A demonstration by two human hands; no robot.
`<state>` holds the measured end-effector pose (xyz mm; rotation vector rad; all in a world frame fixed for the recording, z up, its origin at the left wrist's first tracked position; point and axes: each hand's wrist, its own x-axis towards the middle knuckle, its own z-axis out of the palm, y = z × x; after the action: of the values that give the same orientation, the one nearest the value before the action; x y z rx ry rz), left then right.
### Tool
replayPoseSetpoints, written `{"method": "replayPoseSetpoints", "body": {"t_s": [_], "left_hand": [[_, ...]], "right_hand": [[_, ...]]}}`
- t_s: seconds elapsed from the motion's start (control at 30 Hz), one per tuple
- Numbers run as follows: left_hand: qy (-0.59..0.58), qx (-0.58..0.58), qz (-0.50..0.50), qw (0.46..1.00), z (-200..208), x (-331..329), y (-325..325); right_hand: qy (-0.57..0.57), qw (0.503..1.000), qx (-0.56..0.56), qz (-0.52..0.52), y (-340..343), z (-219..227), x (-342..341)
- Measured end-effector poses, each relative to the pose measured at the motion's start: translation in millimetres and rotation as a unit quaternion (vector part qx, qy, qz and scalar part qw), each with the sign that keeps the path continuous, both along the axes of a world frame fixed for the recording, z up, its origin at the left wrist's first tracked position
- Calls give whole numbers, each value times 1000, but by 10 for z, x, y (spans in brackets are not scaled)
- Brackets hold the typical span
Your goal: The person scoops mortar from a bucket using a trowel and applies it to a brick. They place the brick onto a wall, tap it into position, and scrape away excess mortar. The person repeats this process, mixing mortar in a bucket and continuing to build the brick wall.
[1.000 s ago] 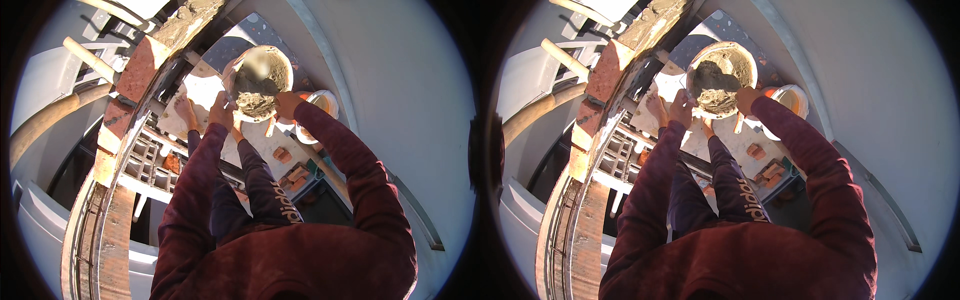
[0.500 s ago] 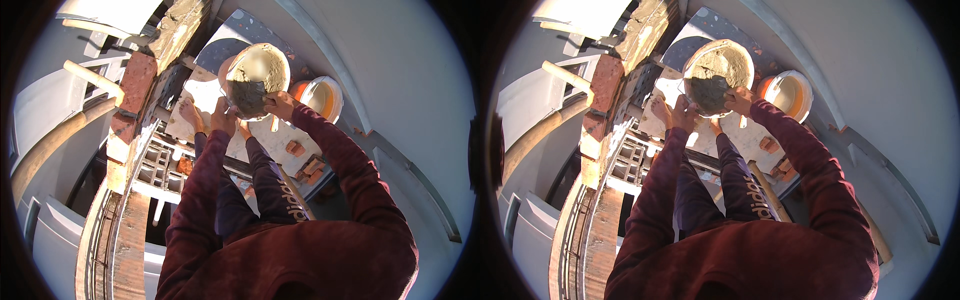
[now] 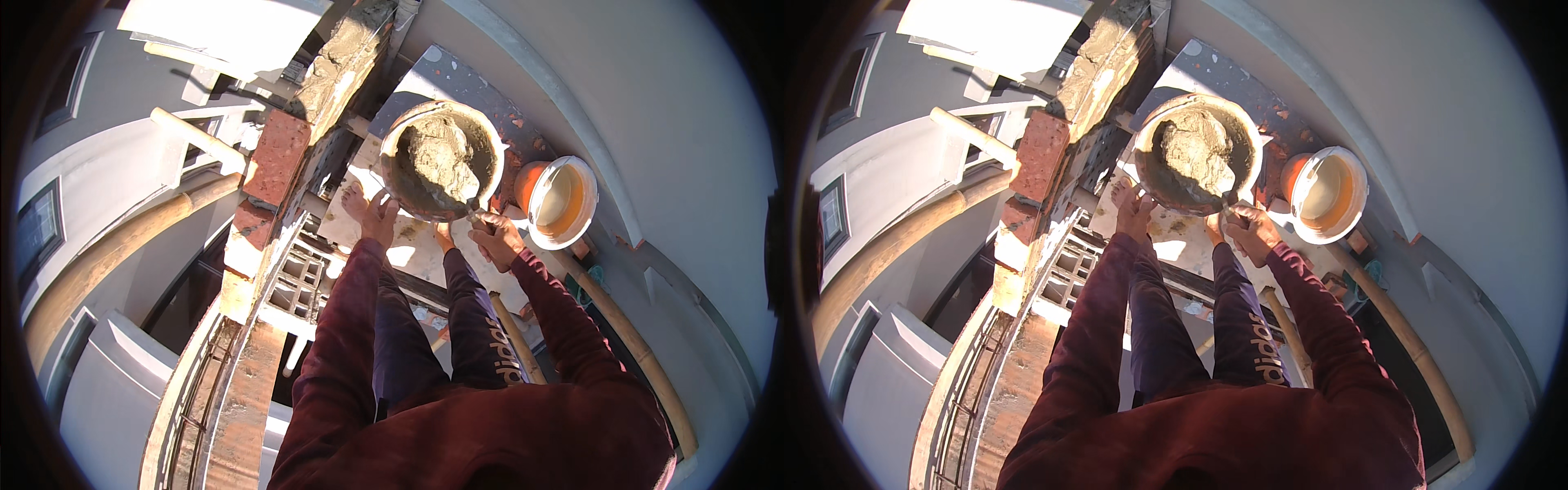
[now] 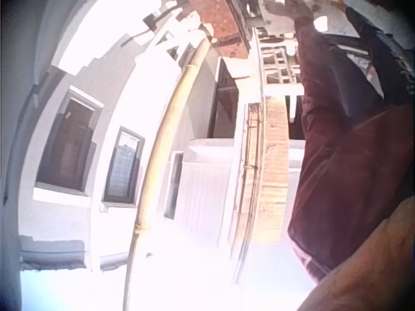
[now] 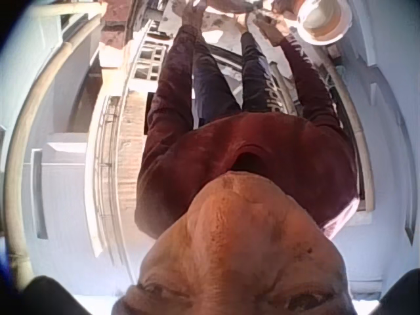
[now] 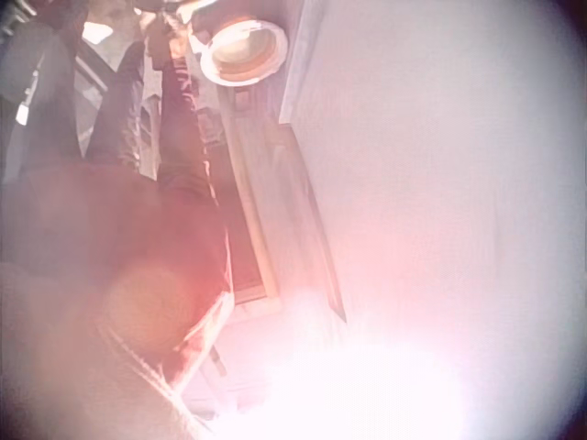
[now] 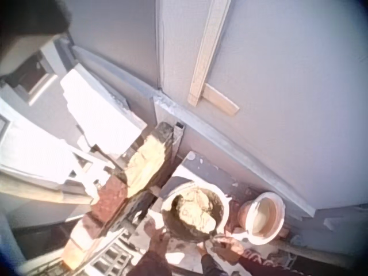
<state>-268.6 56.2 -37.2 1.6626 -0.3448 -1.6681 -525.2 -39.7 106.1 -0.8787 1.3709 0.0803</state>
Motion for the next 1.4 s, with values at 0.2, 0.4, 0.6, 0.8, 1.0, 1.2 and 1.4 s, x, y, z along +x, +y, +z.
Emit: {"method": "replayPoseSetpoints", "body": {"t_s": [0.2, 0.4, 0.6, 0.8, 1.0, 1.2, 1.4], "left_hand": [[-239, 91, -449, 856, 933, -122, 1049], [-269, 97, -453, 845, 1309, -54, 1258], [-292, 86, -440, 845, 1150, -55, 1199], [-277, 103, -382, 876, 1126, 33, 1214], [-268, 117, -360, 886, 1086, 68, 1198], [-266, 123, -353, 889, 1065, 52, 1197], [-261, 121, -350, 891, 994, 10, 1217]], "right_hand": [[-164, 981, 32, -101, -39, 708, 677], [-354, 904, 137, -195, -431, 715, 1817], [-491, 750, 312, -315, -891, -757, 2419], [-373, 885, 184, -210, -613, 177, 2315], [-158, 986, 31, -41, -620, 536, 2048], [-53, 998, 20, -28, -1090, 84, 2609], [-29, 995, 52, 75, -1204, 141, 2681]]}}
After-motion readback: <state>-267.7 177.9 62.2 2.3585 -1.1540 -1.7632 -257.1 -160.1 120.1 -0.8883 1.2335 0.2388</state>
